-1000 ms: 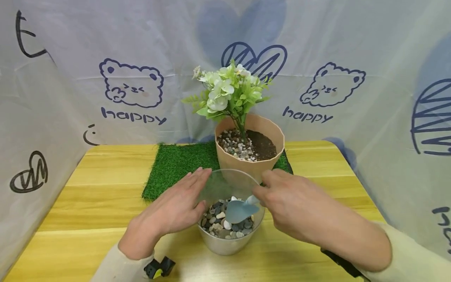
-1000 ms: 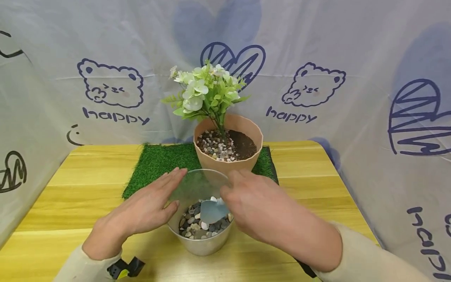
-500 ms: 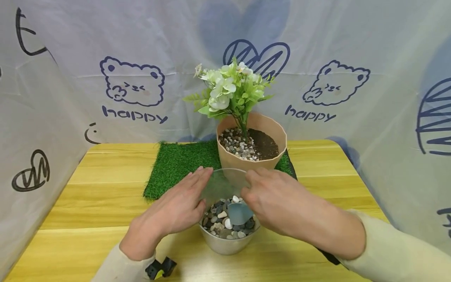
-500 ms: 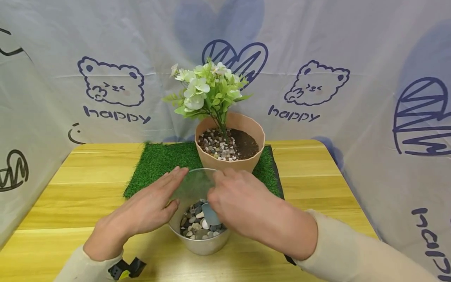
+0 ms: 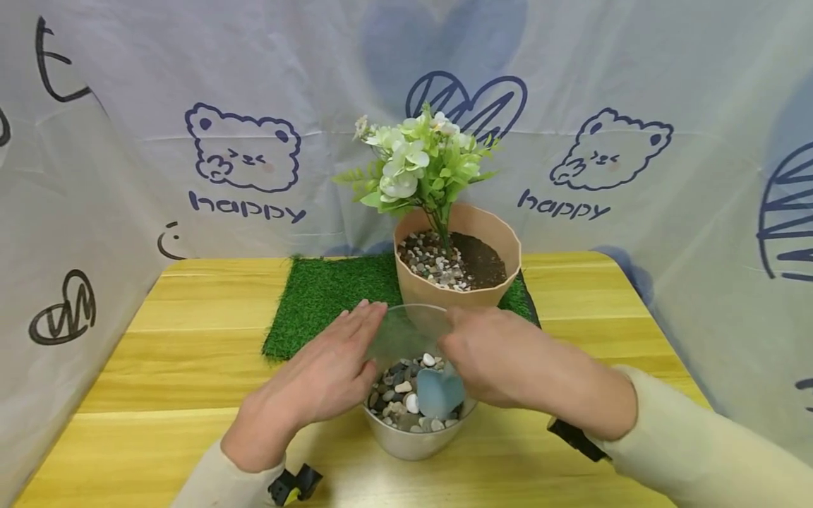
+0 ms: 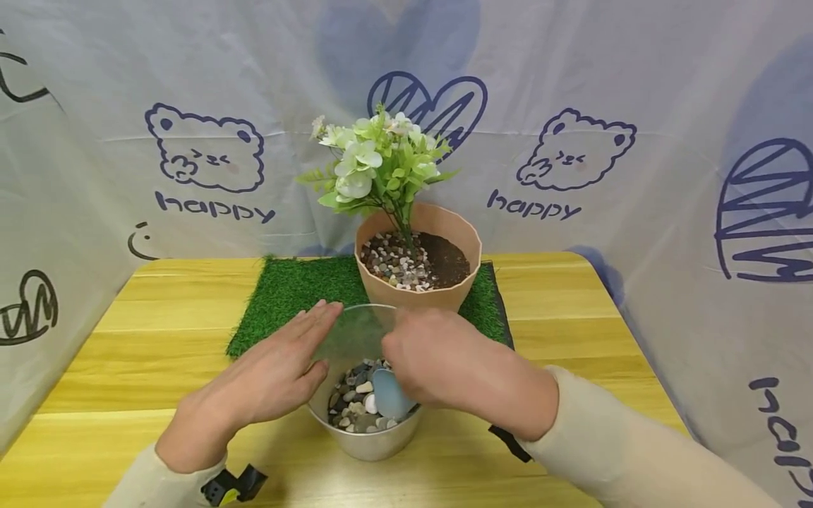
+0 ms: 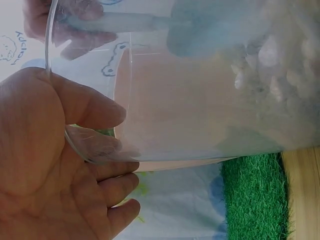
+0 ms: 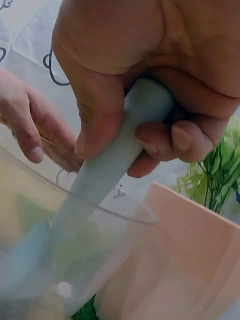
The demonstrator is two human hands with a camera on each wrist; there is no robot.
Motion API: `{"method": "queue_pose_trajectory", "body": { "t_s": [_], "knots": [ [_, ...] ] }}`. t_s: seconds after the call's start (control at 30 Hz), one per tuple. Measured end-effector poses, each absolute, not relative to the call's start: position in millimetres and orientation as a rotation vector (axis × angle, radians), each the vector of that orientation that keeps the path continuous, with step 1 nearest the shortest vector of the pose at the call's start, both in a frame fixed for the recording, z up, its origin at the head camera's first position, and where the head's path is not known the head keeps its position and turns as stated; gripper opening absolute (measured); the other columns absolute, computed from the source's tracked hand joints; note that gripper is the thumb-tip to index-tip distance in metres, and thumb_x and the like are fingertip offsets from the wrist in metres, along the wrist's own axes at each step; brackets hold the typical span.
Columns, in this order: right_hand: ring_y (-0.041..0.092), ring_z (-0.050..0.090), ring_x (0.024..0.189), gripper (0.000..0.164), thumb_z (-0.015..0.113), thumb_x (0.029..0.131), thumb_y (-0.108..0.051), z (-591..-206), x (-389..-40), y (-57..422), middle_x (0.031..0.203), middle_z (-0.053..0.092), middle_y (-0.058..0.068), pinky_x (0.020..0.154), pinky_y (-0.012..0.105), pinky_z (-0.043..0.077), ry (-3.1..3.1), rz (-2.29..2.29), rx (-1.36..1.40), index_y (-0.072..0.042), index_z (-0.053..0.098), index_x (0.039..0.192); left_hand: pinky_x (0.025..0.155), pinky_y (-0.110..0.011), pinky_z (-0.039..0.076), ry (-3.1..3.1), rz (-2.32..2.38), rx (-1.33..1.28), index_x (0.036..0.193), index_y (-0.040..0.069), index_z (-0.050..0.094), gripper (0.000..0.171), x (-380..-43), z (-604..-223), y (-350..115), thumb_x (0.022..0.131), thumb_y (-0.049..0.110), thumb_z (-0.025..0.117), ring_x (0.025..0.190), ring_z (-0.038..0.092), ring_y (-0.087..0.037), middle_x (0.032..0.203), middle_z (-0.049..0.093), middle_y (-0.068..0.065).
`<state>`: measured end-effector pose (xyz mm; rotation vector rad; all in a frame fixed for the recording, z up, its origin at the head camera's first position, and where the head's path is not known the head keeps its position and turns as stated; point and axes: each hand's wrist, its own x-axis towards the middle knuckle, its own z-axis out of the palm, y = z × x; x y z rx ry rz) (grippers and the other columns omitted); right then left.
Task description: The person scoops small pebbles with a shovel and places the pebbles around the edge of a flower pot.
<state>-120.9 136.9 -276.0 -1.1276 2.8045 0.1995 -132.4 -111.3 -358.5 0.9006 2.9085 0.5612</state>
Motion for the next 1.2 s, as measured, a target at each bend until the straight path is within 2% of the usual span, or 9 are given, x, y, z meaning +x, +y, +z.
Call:
{"method": "queue_pose_trajectory", "body": {
  "t_s": [0.23,0.37,0.53,0.6,0.7,0.83,0.93,1.2],
  "knots": [
    [0.018,0.055,0.064,0.028,0.067,0.091,-0.014,-278.3,-128.0,133.0,0.068,0.057,-0.003,0.061,0.038,0.055,2.786,0.084,-0.818,-0.019,0.058,0.065,0.134,-0.047,0.016,2.909,0.559,0.879,0.166,0.0,0.023,0.071,-131.9,-358.4,-110.5,0.104,0.023,0.05,0.162,0.019,-0.031,0.174,0.023,-0.015],
    [0.017,0.054,0.065,0.027,0.07,0.091,-0.014,-284.0,-125.5,134.4,0.072,0.058,-0.002,0.061,0.037,0.055,2.833,0.045,-0.836,-0.018,0.06,0.066,0.134,-0.048,0.016,2.913,0.547,0.887,0.166,0.0,0.024,0.071,-131.6,-358.9,-111.0,0.104,0.023,0.05,0.162,0.02,-0.031,0.174,0.024,-0.015],
    [0.014,0.053,0.064,0.016,0.076,0.083,-0.009,-302.9,-119.6,131.0,0.078,0.056,-0.001,0.057,0.035,0.055,2.924,0.083,-1.1,-0.016,0.066,0.073,0.134,-0.048,0.017,2.917,0.547,0.883,0.166,0.0,0.025,0.071,-131.4,-359.5,-112.4,0.104,0.022,0.052,0.162,0.021,-0.032,0.173,0.025,-0.016],
    [0.014,0.051,0.062,0.015,0.077,0.084,-0.009,-307.2,-118.9,128.8,0.078,0.055,-0.001,0.053,0.033,0.052,2.926,0.089,-1.137,-0.016,0.067,0.074,0.134,-0.048,0.017,2.918,0.547,0.883,0.166,0.0,0.025,0.072,-131.4,-359.1,-112.2,0.103,0.022,0.053,0.162,0.021,-0.031,0.173,0.025,-0.015],
    [0.013,0.049,0.061,0.025,0.073,0.091,-0.013,-305.7,-119.5,127.9,0.074,0.054,-0.002,0.051,0.033,0.049,2.881,0.035,-1.054,-0.018,0.063,0.069,0.134,-0.047,0.017,2.914,0.55,0.882,0.166,0.0,0.025,0.072,-131.3,-358.3,-111.1,0.103,0.022,0.053,0.162,0.021,-0.031,0.173,0.025,-0.015],
    [0.014,0.053,0.063,0.039,0.069,0.098,-0.019,-300.8,-122.5,129.4,0.069,0.054,-0.005,0.059,0.036,0.053,2.798,-0.023,-0.861,-0.021,0.056,0.061,0.134,-0.047,0.016,2.907,0.548,0.882,0.166,0.001,0.024,0.073,-131.6,-357.8,-109.3,0.103,0.023,0.053,0.162,0.02,-0.031,0.174,0.024,-0.015],
    [0.013,0.055,0.064,0.037,0.071,0.098,-0.021,-303.7,-123.7,129.3,0.067,0.056,-0.006,0.062,0.037,0.055,2.771,-0.056,-0.786,-0.021,0.059,0.062,0.134,-0.047,0.016,2.906,0.542,0.885,0.167,0.001,0.024,0.073,-131.8,-357.8,-109.1,0.104,0.024,0.052,0.162,0.02,-0.031,0.174,0.024,-0.015],
    [0.01,0.055,0.061,0.032,0.074,0.097,-0.022,-307.7,-122.5,129.0,0.064,0.057,-0.009,0.058,0.034,0.053,2.768,-0.138,-0.775,-0.022,0.064,0.067,0.134,-0.047,0.017,2.914,0.54,0.89,0.166,0.0,0.024,0.073,-132.3,-357.6,-110.3,0.103,0.025,0.052,0.162,0.02,-0.031,0.174,0.024,-0.015]
  ]
}}
